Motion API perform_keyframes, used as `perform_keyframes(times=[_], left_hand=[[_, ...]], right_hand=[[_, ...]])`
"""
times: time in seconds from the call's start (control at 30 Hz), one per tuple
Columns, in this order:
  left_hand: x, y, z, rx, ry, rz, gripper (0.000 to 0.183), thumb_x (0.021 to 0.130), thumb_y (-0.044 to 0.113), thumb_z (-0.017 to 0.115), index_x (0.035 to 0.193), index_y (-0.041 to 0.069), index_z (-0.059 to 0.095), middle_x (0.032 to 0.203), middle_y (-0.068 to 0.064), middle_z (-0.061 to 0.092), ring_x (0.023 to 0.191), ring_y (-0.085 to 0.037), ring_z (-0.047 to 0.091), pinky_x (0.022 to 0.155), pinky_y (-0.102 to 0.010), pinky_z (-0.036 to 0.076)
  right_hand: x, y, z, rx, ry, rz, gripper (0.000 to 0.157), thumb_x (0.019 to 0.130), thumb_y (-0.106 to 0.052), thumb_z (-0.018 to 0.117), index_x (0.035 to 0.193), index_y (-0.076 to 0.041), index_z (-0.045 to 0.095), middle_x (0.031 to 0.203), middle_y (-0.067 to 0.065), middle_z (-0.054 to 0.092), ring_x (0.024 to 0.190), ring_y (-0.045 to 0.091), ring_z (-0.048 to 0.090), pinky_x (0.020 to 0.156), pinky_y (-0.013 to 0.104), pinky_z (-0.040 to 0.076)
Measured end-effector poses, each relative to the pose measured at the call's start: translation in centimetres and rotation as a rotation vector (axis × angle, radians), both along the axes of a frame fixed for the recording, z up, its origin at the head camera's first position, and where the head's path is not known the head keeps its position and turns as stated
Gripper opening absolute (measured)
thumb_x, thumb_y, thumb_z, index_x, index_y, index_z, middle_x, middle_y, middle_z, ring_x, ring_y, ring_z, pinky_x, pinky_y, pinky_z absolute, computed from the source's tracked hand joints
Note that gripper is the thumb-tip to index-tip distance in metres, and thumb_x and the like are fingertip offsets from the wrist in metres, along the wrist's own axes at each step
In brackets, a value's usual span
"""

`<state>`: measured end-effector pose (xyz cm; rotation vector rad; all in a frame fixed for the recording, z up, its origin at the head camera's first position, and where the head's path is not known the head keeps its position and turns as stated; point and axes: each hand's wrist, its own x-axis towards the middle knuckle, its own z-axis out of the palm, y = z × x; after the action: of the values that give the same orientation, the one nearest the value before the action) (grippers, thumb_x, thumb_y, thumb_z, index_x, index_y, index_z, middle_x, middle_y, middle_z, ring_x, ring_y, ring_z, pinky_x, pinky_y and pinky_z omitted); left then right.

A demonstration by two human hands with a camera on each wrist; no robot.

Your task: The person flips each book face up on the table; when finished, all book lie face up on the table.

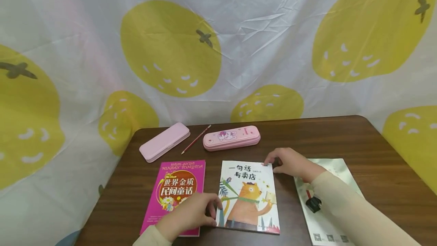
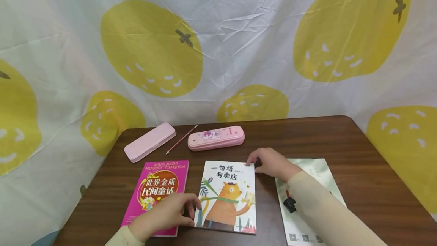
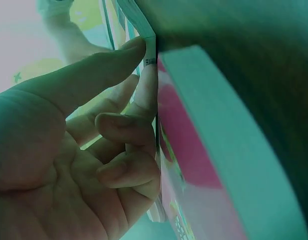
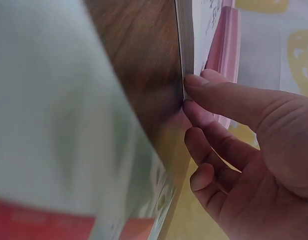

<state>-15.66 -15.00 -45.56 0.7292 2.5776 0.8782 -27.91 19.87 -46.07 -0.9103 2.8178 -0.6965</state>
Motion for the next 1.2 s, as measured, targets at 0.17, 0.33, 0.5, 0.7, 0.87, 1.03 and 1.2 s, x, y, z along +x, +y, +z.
perform_keyframes(times=[0.17, 0.33, 0.5, 0.7, 0.87, 1.03, 1.2], left_hand=[[0.4, 0.1, -0.4, -0.015, 0.013, 0.030, 0.037, 0.072, 0.010, 0.091, 0.101, 0.016, 0.069, 0.070, 0.013, 0.064, 0.064, 0.003, 0.052, 0.068, -0.020, 0.045], [0.4, 0.1, -0.2, -0.044, 0.028, 0.031, 0.037, 0.073, 0.012, 0.091, 0.101, 0.018, 0.069, 0.073, 0.012, 0.064, 0.066, 0.001, 0.052, 0.068, -0.021, 0.045], [0.2, 0.5, 0.6, -0.178, 0.118, 0.010, 0.035, 0.078, 0.029, 0.089, 0.107, 0.023, 0.070, 0.090, 0.008, 0.057, 0.076, -0.002, 0.050, 0.068, -0.024, 0.047], [0.0, 2.9, 1.2, -0.208, 0.175, 0.007, 0.033, 0.083, 0.032, 0.084, 0.112, 0.023, 0.070, 0.101, 0.004, 0.058, 0.080, -0.003, 0.053, 0.066, -0.022, 0.047], [-0.2, 5.5, 1.2, -0.223, 0.205, -0.037, 0.038, 0.083, 0.034, 0.083, 0.117, 0.025, 0.069, 0.103, 0.004, 0.057, 0.077, -0.003, 0.051, 0.067, -0.022, 0.047], [-0.5, 8.3, 1.5, -0.223, 0.258, -0.084, 0.044, 0.083, 0.034, 0.081, 0.124, 0.028, 0.066, 0.109, 0.004, 0.059, 0.076, -0.002, 0.049, 0.066, -0.021, 0.046], [-0.4, 11.2, 0.9, -0.205, 0.301, -0.135, 0.041, 0.083, 0.034, 0.080, 0.122, 0.030, 0.067, 0.108, 0.006, 0.060, 0.073, -0.002, 0.051, 0.064, -0.020, 0.047]], right_hand=[[-0.4, -0.7, -0.1, 0.009, 0.017, -0.003, 0.028, 0.084, -0.002, 0.082, 0.103, -0.022, 0.080, 0.099, -0.004, 0.072, 0.089, 0.017, 0.060, 0.076, 0.031, 0.051], [-0.2, -0.6, -0.2, -0.001, 0.037, 0.002, 0.030, 0.081, -0.003, 0.084, 0.106, -0.020, 0.079, 0.108, 0.002, 0.072, 0.099, 0.025, 0.062, 0.085, 0.041, 0.053], [1.3, 1.2, 0.5, 0.003, 0.053, -0.035, 0.033, 0.081, -0.010, 0.086, 0.111, -0.020, 0.078, 0.131, 0.018, 0.063, 0.122, 0.045, 0.054, 0.100, 0.059, 0.048], [2.7, 4.4, 0.9, -0.027, 0.059, -0.099, 0.031, 0.084, -0.012, 0.085, 0.113, -0.019, 0.077, 0.136, 0.020, 0.061, 0.125, 0.049, 0.050, 0.098, 0.062, 0.047], [3.4, 6.9, 0.4, -0.060, 0.021, -0.181, 0.029, 0.085, -0.016, 0.084, 0.114, -0.019, 0.077, 0.135, 0.020, 0.062, 0.125, 0.048, 0.049, 0.098, 0.065, 0.046], [3.7, 10.3, 0.1, -0.060, -0.008, -0.269, 0.029, 0.086, -0.018, 0.083, 0.115, -0.018, 0.077, 0.137, 0.021, 0.061, 0.130, 0.049, 0.048, 0.102, 0.070, 0.041], [4.1, 13.9, 0.3, -0.029, 0.017, -0.296, 0.032, 0.086, -0.015, 0.082, 0.117, -0.015, 0.075, 0.133, 0.023, 0.064, 0.126, 0.050, 0.054, 0.100, 0.071, 0.043]])
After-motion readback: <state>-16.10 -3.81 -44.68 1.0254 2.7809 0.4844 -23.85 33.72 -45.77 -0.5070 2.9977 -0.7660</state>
